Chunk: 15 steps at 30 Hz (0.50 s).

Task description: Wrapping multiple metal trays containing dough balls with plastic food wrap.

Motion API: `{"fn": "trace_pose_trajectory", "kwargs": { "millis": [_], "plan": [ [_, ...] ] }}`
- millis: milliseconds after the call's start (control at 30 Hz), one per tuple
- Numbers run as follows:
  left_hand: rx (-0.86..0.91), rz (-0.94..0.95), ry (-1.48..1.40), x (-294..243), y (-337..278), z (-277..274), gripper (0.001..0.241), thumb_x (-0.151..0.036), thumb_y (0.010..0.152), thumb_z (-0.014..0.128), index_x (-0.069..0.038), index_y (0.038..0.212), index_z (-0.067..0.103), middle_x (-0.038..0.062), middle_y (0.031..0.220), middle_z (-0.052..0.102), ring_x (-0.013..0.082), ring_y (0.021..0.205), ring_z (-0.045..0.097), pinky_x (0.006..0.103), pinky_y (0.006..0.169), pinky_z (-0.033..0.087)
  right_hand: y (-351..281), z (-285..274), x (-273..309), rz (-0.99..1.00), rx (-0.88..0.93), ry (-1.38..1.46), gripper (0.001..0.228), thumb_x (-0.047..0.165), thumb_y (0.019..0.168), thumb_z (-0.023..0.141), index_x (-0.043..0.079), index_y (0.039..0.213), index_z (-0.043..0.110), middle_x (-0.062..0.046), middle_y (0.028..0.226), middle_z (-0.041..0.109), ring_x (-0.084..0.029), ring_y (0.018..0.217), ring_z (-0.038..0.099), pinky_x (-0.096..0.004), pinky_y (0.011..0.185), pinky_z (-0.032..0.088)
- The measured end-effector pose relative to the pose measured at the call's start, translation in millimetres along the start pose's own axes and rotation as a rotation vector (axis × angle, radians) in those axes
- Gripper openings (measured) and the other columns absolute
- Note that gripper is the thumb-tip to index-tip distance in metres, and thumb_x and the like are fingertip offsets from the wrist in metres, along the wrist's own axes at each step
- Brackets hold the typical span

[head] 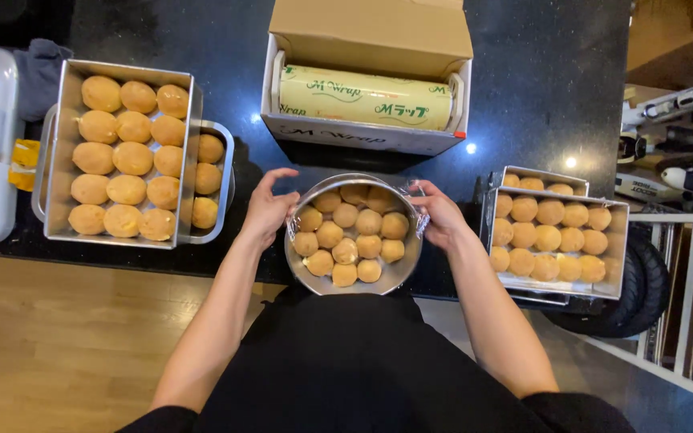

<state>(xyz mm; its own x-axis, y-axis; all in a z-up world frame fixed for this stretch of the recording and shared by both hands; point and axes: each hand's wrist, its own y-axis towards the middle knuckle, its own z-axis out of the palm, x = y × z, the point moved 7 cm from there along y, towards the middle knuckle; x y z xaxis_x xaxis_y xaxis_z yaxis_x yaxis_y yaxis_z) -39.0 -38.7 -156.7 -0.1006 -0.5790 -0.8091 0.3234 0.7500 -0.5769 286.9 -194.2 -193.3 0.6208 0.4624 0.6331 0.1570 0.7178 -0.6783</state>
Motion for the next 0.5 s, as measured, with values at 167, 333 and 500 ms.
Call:
{"fn": "trace_pose_trajectory", "kwargs": {
  "millis": [167, 333, 500],
  "plan": [
    [0.141, -0.030, 0.226, 24, -13, 2, 0.017, -0.007, 0.099, 0.057, -0.009, 0.110, 0.070, -0.002, 0.078, 0.069, 0.0062, 0.059, 0.059, 0.0240, 0.045, 0.044, -20, 38, -9, 0.138, 0.091, 0.043, 0.024, 0.008, 0.097, 0.056, 0.004, 0.118, 0.065, -0.004, 0.101, 0.070, -0.013, 0.087, 0.067, -0.028, 0.082, 0.056],
    [0.133, 0.200, 0.214, 76, -23, -19, 0.024, -0.011, 0.104, 0.053, -0.004, 0.124, 0.066, 0.002, 0.104, 0.067, 0.0109, 0.086, 0.059, 0.0259, 0.072, 0.046, -50, 38, -15, 0.078, 0.077, 0.048, 0.032, 0.022, 0.099, 0.053, 0.004, 0.122, 0.066, -0.006, 0.111, 0.073, -0.016, 0.101, 0.068, -0.033, 0.093, 0.054],
    [0.165, 0.625, 0.243, 76, -45, -35, 0.039, -0.005, 0.103, 0.055, 0.002, 0.139, 0.067, 0.014, 0.130, 0.059, 0.0225, 0.122, 0.057, 0.0328, 0.107, 0.044, -31, -12, -67, -0.072, 0.086, 0.073, 0.045, 0.041, 0.104, 0.049, 0.004, 0.124, 0.067, -0.007, 0.111, 0.070, -0.017, 0.100, 0.065, -0.033, 0.091, 0.052]
  ]
}}
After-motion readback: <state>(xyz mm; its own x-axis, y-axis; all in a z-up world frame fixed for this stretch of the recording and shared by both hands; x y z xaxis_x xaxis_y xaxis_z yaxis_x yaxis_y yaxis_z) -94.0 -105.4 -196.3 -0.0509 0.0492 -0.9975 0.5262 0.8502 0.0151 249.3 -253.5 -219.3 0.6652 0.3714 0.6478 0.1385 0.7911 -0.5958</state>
